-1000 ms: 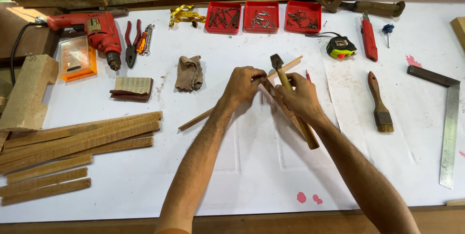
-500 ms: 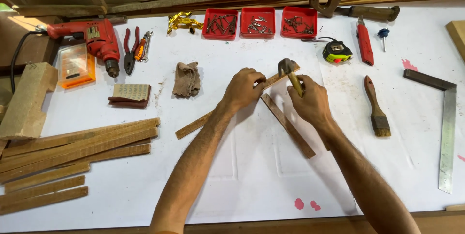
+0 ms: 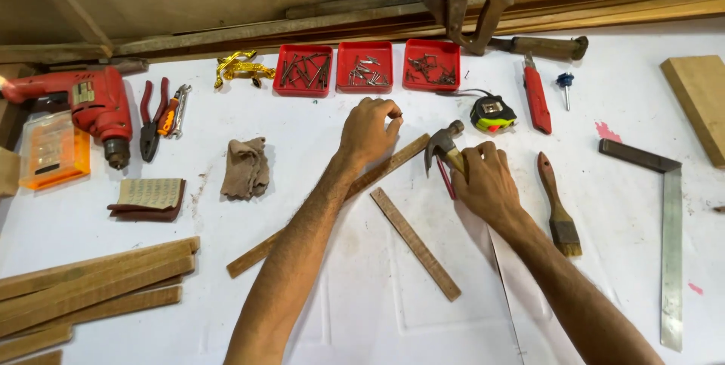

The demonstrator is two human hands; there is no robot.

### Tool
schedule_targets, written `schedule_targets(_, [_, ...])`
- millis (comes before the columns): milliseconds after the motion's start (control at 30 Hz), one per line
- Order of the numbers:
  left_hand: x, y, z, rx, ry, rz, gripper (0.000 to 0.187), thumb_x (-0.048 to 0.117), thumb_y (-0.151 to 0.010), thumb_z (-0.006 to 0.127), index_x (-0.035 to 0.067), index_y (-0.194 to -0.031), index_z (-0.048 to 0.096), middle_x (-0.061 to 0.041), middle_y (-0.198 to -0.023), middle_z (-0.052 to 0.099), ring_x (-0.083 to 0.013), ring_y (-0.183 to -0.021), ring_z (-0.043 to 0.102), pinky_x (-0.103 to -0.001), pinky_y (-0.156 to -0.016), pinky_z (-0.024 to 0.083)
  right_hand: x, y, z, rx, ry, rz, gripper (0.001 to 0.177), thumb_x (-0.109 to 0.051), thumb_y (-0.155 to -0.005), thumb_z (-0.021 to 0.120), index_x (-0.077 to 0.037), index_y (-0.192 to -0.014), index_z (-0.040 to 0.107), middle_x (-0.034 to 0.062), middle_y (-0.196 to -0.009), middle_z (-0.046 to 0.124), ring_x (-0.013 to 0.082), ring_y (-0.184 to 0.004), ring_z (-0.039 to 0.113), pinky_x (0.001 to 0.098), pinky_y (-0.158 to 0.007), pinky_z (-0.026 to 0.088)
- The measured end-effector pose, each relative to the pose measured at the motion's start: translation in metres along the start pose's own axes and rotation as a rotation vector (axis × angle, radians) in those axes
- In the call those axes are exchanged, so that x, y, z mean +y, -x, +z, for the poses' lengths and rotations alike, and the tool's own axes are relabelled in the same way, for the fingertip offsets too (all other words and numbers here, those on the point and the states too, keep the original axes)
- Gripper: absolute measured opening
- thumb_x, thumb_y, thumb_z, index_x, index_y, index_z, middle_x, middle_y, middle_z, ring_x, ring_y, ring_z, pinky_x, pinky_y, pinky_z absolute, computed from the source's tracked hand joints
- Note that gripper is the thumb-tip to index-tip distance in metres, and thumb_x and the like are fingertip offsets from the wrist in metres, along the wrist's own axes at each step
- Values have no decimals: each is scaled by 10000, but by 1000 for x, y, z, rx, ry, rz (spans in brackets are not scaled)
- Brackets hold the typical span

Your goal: Measure and prepare wooden strips for assembly on a workshop table.

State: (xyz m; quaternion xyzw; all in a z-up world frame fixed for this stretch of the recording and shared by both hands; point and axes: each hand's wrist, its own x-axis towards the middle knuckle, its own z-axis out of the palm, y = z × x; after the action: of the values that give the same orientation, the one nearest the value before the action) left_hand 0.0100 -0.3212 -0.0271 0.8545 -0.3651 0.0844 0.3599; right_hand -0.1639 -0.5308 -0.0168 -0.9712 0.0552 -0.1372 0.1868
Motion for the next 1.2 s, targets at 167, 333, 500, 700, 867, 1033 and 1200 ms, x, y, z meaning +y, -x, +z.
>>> schedule_targets(167, [-20, -42, 13, 101, -25, 7, 97, 181, -927, 703, 88, -939, 724, -62, -957, 771, -250, -940, 656, -431, -867, 523, -20, -76, -32, -253, 88, -1, 334, -265, -800, 760, -22, -1028, 746, 228, -1092, 668, 389, -1005, 627, 509, -851, 557])
schedule_targets(333, [-34, -73, 19, 137, -53, -1, 93, 171, -930, 699, 83, -945, 727, -64, -942, 759, -254, -926, 629, -436, -870, 511, -26, -164, -25, -498, 121, 136, 350, -399, -859, 772, -59, -933, 807, 149, -908, 777, 316, -804, 748, 486, -775, 619])
schedule_targets(500, [-35, -88, 19, 144, -89, -31, 109, 146, -887, 741, 66, -959, 758, -84, -932, 734, -258, -968, 607, -444, -891, 508, 0, -230, 36, -157, -23, -199, 191, -153, -918, 692, -117, -1060, 815, 140, -930, 783, 325, -747, 742, 475, -732, 601])
schedule_targets(700, [-45, -92, 29, 129, -129, -80, 157, 185, -897, 748, 62, -991, 779, -86, -971, 725, -258, -1018, 582, -451, -930, 481, -9, -250, 53, -168, -86, -169, 133, -135, -864, 786, -59, -971, 807, 146, -908, 779, 310, -774, 748, 443, -768, 606])
schedule_targets(867, [-44, -93, 28, 115, -111, -106, 149, 191, -923, 737, 73, -997, 789, -79, -981, 728, -253, -1008, 575, -450, -931, 467, 3, -257, 62, -233, -76, -148, 161, -126, -847, 784, -86, -999, 821, 127, -890, 786, 270, -756, 761, 414, -762, 625])
schedule_targets(1033, [-47, -94, 32, 94, -102, -129, 158, 208, -930, 738, 82, -1006, 795, -69, -984, 726, -247, -1008, 570, -441, -938, 460, -2, -254, 53, -286, -34, -95, 253, -279, -854, 848, -164, -1077, 816, 106, -887, 787, 241, -714, 747, 408, -706, 620])
schedule_targets(1200, [-50, -94, 36, 87, -25, -202, 157, 207, -920, 738, 106, -1020, 805, -50, -1036, 718, -239, -1033, 561, -429, -954, 464, -11, -254, 41, -355, 77, -65, 219, -303, -856, 829, -254, -1069, 823, 30, -900, 798, 215, -722, 738, 414, -673, 613])
